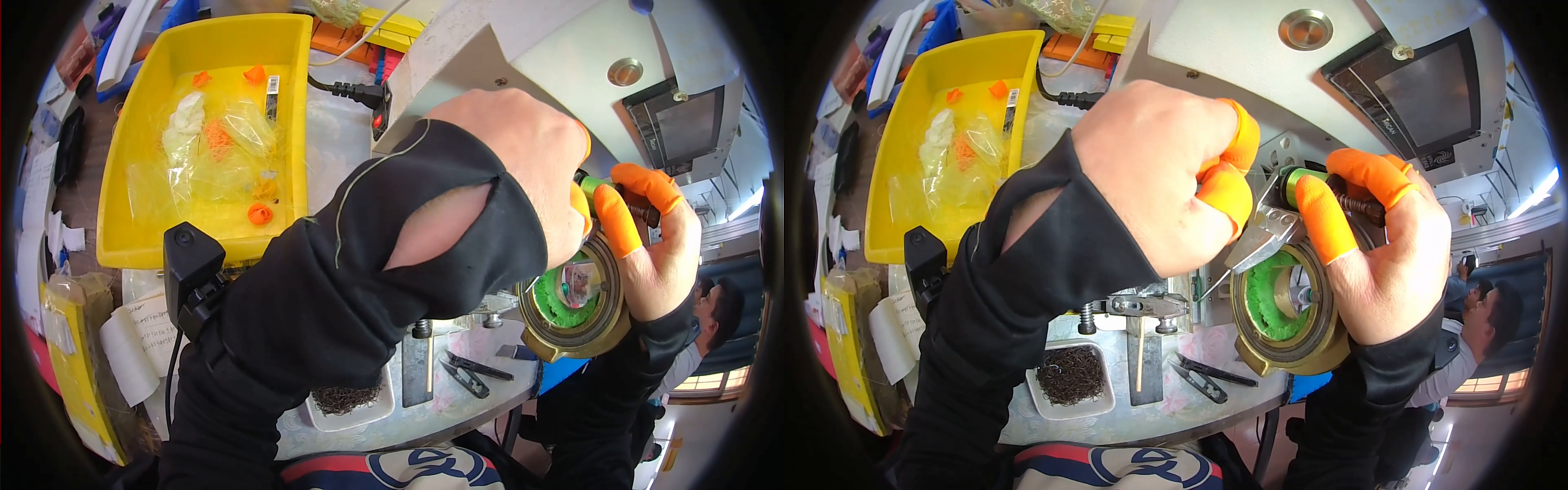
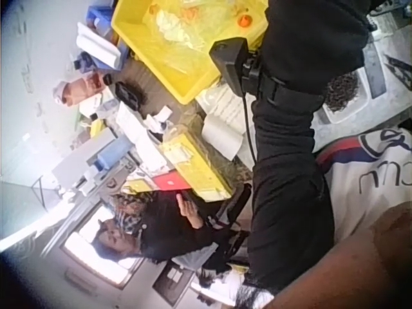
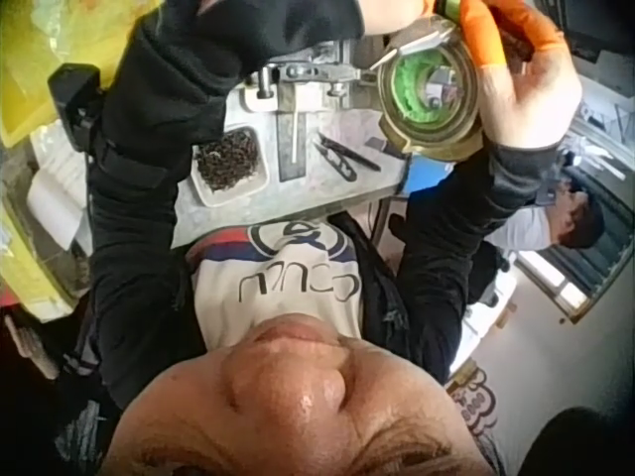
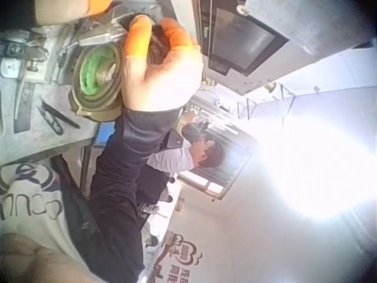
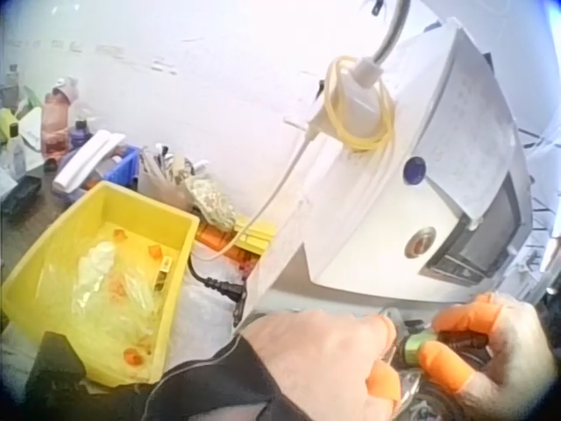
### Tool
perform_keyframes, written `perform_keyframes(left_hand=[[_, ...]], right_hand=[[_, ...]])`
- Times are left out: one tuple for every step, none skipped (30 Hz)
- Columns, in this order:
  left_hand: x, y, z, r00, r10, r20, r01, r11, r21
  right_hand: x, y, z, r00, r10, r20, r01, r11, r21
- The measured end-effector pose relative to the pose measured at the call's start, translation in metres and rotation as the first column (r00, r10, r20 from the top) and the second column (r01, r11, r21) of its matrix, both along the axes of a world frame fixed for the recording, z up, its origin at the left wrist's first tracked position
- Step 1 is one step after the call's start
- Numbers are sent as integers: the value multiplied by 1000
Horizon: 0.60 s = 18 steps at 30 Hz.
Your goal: The recorder is assembling small components, applying adhesive, and processing wire coils using a specialized winding machine at a workbench.
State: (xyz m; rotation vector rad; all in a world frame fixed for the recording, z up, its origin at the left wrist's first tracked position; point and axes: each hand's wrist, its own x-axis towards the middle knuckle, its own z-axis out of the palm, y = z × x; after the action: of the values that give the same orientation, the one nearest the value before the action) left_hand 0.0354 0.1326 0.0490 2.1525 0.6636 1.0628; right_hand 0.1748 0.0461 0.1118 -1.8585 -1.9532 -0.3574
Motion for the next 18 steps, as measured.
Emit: perform_keyframes(left_hand=[[-1,0,0,998,43,36,-44,999,21],[-2,0,0,998,44,36,-45,999,22],[-1,1,0,996,56,71,-59,998,35],[-3,1,0,992,74,100,-79,996,50],[-4,1,-1,992,78,98,-83,995,51],[-4,1,-1,991,87,101,-93,994,58],[-4,1,-2,990,92,106,-99,993,64],[-5,1,-1,990,92,106,-99,993,63],[-6,0,0,989,94,112,-101,993,55],[-7,0,1,988,94,120,-101,994,47],[-7,0,1,988,94,121,-100,994,47],[-7,0,1,985,96,141,-104,993,51],[-7,0,1,982,98,161,-109,993,55],[-6,0,1,982,98,161,-108,993,55],[-5,0,0,980,89,177,-100,994,53],[-6,0,2,978,81,193,-93,994,50],[-7,0,4,978,81,192,-92,994,50],[-10,0,8,989,43,145,-39,999,-28]], right_hand=[[-2,0,2,1000,25,-2,-25,1000,-16],[-3,0,3,999,47,-3,-48,998,-33],[-2,-1,4,999,47,-1,-47,998,-33],[-2,-1,4,997,76,-26,-77,996,-44],[-2,-1,4,993,104,-51,-106,993,-54],[-3,0,4,993,107,-53,-110,993,-53],[-3,-1,4,991,115,-69,-120,991,-60],[-4,-1,4,989,123,-86,-129,989,-68],[-3,0,4,989,123,-86,-129,989,-68],[-2,1,4,985,155,-78,-161,985,-68],[-1,1,5,980,187,-71,-192,979,-68],[-1,1,5,980,187,-70,-192,979,-68],[0,1,6,977,204,-65,-209,974,-85],[0,1,6,973,222,-60,-227,969,-102],[0,2,6,973,221,-60,-226,969,-103],[-1,2,6,973,217,-75,-224,969,-105],[-1,2,6,973,213,-89,-222,969,-107],[1,2,6,973,212,-89,-221,969,-107]])
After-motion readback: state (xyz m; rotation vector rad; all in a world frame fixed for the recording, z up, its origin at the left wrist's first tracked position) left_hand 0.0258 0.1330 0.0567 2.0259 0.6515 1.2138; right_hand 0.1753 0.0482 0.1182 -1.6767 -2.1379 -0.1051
